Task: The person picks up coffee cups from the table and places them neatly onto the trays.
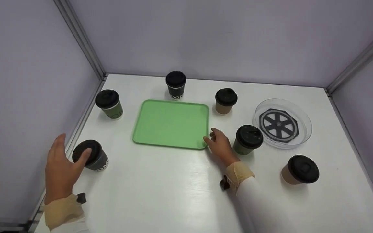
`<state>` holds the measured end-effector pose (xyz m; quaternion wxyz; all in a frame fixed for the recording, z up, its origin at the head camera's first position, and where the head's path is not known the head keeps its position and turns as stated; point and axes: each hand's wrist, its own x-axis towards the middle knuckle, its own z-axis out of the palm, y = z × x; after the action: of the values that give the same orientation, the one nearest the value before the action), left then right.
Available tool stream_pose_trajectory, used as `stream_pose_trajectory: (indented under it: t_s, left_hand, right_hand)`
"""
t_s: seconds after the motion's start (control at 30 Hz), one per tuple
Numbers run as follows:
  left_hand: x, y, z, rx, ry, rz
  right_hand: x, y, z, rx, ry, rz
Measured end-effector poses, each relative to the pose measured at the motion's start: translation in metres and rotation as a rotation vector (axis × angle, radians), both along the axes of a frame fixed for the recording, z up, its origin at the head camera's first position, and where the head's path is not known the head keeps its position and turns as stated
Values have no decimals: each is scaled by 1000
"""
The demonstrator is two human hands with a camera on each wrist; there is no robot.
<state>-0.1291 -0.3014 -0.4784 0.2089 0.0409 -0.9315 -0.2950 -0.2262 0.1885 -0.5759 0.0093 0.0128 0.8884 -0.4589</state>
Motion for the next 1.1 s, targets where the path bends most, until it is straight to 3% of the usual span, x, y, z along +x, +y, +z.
stream_pose_trajectory:
  t_s: [0.23,0.43,0.7,0.97,1.1]
  left_hand:
    - [6,2,-26,101,-61,20]
    - [12,0,-36,199,-134,25]
    - [-6,9,-46,345,-193,-45]
    - [-9,10,-52,384,-227,32]
    - [-16,15,-50,380,-222,36]
  right_hand:
    - [-1,-2,-4,21,-43,11]
    - [-1,-5,-4,14,-107,46]
    - [-2,2,-3,16,-85,8]
    - [-1,2,-3,-16,-120,33]
    - [-3,4,-2,-29,-114,22]
